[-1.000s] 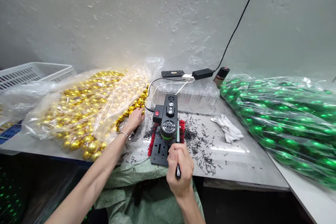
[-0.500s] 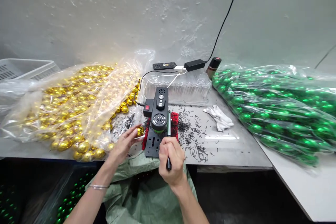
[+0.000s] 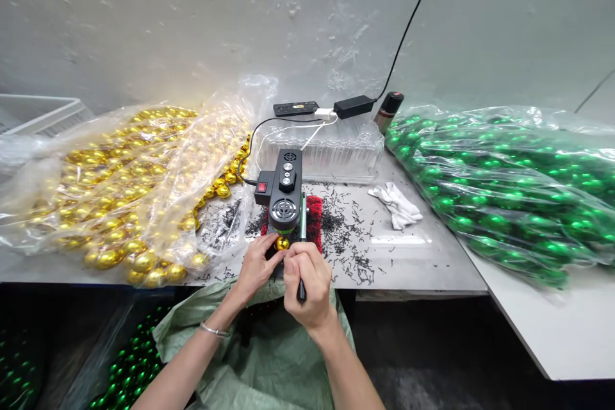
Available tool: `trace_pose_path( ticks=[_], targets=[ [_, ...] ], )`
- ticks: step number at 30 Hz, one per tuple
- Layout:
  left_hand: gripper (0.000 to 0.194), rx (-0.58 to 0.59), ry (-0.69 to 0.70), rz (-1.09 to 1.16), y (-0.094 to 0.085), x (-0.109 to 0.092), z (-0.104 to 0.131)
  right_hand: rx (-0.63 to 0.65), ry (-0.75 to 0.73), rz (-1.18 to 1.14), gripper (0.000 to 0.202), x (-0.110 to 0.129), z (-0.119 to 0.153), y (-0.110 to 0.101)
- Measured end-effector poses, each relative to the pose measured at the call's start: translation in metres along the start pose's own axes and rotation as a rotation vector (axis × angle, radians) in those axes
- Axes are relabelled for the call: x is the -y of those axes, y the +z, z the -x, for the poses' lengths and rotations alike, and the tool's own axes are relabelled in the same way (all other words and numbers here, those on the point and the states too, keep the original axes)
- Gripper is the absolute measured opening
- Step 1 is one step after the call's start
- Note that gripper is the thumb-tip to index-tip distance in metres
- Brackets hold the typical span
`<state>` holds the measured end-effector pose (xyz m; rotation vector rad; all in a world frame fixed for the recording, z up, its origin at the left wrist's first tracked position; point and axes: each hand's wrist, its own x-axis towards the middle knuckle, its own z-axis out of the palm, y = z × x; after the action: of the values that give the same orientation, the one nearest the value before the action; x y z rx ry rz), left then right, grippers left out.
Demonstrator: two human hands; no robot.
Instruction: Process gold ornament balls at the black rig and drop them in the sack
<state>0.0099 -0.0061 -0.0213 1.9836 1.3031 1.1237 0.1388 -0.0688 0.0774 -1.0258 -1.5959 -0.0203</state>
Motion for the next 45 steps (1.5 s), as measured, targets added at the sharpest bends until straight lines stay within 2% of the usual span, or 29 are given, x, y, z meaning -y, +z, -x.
trace_pose_path(
  ticks=[8,14,23,29,33,36,39,42,44,45],
  targets=[
    [0.031,-0.029,0.091,-0.036,0.007,0.005,0.002,0.015,-0.030,0.015,0.020,-0.008,0.008,0.002],
    [0.031,-0.017,0.089,-0.063,0.006,0.004,0.003,0.005,-0.120,0.050,0.019,-0.021,0.021,0.009],
    [0.031,-0.016,0.096,-0.066,0.007,0.005,0.002,-0.092,-0.125,0.071,0.024,-0.033,0.034,0.021],
    [0.030,-0.028,0.110,-0.066,0.008,0.006,0.002,-0.074,-0.148,0.057,0.022,-0.039,0.037,0.025],
    [0.030,-0.042,0.108,-0.048,0.009,0.006,-0.003,-0.087,-0.131,0.051,0.023,-0.030,0.028,0.021],
    [0.030,-0.040,0.091,-0.010,0.009,0.005,-0.003,-0.100,-0.005,0.010,0.024,-0.009,0.004,0.011],
    [0.031,-0.018,0.086,0.017,0.003,0.001,0.016,-0.042,0.128,-0.040,0.026,0.012,-0.021,-0.001],
    [0.045,0.061,0.141,-0.017,-0.015,-0.002,0.044,0.008,0.150,-0.048,0.026,0.020,-0.031,-0.008],
    [0.062,0.111,0.184,-0.048,-0.032,-0.001,0.049,0.018,0.133,-0.049,0.025,0.018,-0.028,-0.008],
    [0.067,0.107,0.187,-0.068,-0.042,0.001,0.042,0.014,0.123,-0.050,0.024,0.016,-0.025,-0.007]
  ],
)
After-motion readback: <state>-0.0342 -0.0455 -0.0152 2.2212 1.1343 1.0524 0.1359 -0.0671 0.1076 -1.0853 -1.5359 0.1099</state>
